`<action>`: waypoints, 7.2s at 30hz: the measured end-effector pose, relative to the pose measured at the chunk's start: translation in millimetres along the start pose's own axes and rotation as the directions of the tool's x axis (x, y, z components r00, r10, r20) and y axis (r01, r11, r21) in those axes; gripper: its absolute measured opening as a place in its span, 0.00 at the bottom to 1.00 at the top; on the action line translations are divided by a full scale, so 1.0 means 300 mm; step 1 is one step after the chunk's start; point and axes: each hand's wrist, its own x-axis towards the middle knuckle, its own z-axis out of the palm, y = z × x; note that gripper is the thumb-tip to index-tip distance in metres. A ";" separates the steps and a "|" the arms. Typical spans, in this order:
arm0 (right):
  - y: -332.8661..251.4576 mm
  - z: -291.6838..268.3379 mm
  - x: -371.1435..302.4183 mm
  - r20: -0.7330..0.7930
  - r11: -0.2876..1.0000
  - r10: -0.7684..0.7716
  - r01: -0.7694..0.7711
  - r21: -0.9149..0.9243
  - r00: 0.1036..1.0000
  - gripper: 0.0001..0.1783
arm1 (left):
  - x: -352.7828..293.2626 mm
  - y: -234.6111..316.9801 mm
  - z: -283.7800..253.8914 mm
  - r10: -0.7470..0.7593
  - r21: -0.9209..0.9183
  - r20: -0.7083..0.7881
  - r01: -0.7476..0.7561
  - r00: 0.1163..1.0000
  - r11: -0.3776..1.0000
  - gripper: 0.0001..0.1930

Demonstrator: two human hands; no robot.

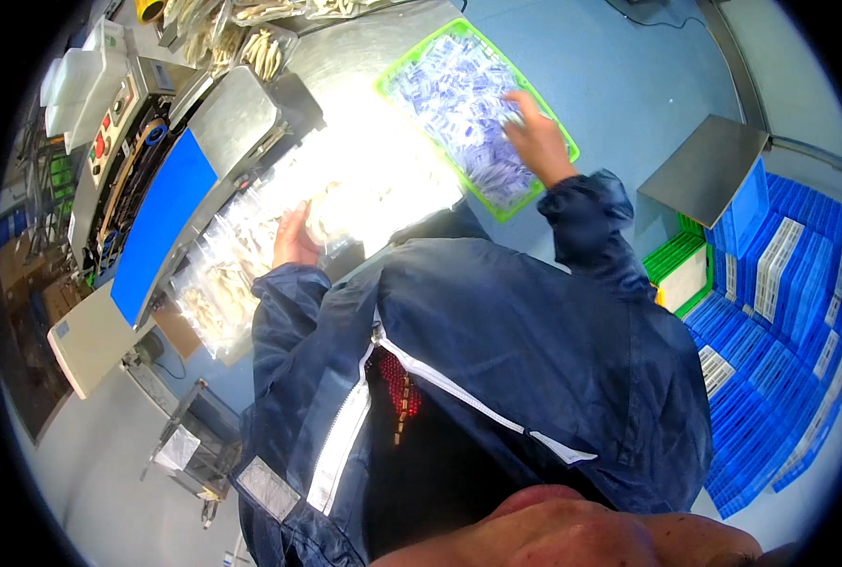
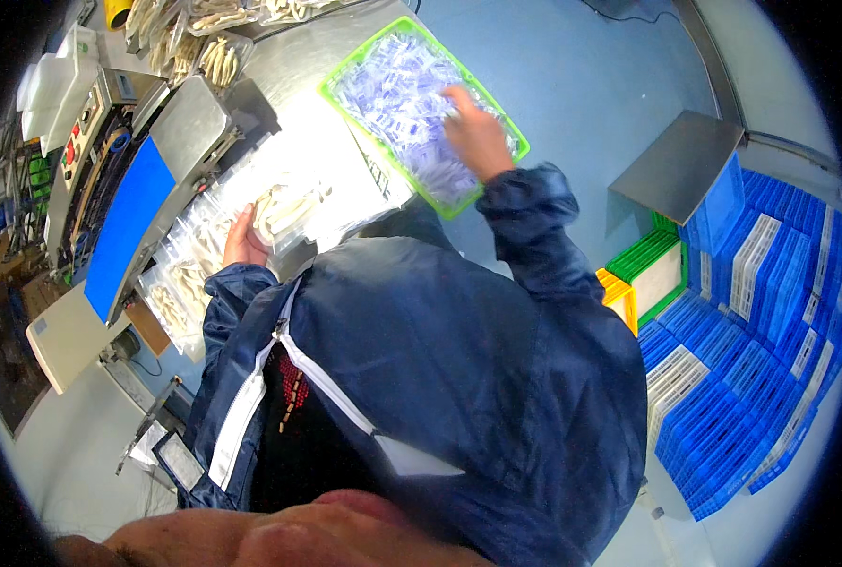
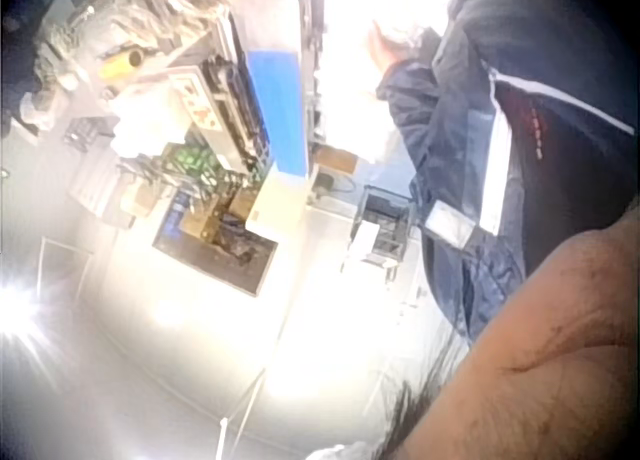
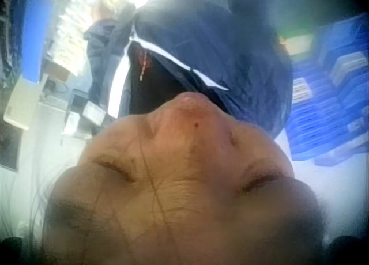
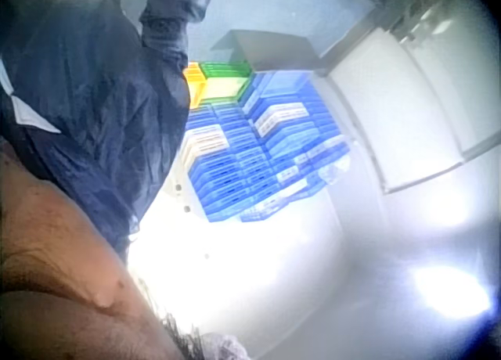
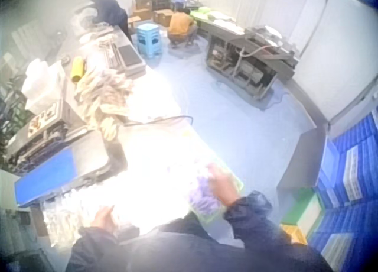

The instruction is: The person places portions of white food items into clear plastic bags on a stainless steel table. They then move the filled bags to a heat-sealing machine to close them and place the sealed packages aside.

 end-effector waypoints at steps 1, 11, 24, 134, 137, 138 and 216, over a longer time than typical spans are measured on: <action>-0.033 0.027 0.021 0.006 0.994 -0.113 0.113 -0.007 0.994 0.12 | -0.002 0.000 0.005 0.013 0.011 0.003 -0.013 1.000 1.000 0.20; 0.059 0.217 0.132 0.285 0.916 -0.041 0.150 -0.372 0.958 0.17 | -0.111 0.014 -0.026 0.105 -0.021 -0.056 -0.107 0.993 0.994 0.18; -0.022 0.132 0.125 0.288 0.825 0.049 0.124 -0.552 0.956 0.19 | -0.238 -0.008 -0.171 0.140 -0.181 -0.115 -0.159 0.983 0.970 0.20; 0.126 0.018 0.146 0.606 0.973 -0.016 -0.128 0.193 0.795 0.26 | -0.026 -0.034 0.243 0.607 0.676 0.191 -0.552 0.771 0.488 0.07; 0.113 0.001 0.189 0.565 0.997 -0.044 -0.001 0.079 0.824 0.19 | -0.022 -0.017 0.256 0.603 0.708 0.177 -0.527 0.778 0.471 0.06; 0.121 0.007 0.207 0.567 0.998 -0.054 0.023 0.061 0.822 0.18 | -0.022 -0.007 0.258 0.597 0.713 0.185 -0.525 0.781 0.466 0.05; -0.276 0.240 -0.437 0.401 0.575 0.212 -0.445 0.686 0.891 0.11 | -0.060 -0.058 0.243 0.292 0.788 0.595 -0.474 0.749 -0.393 0.08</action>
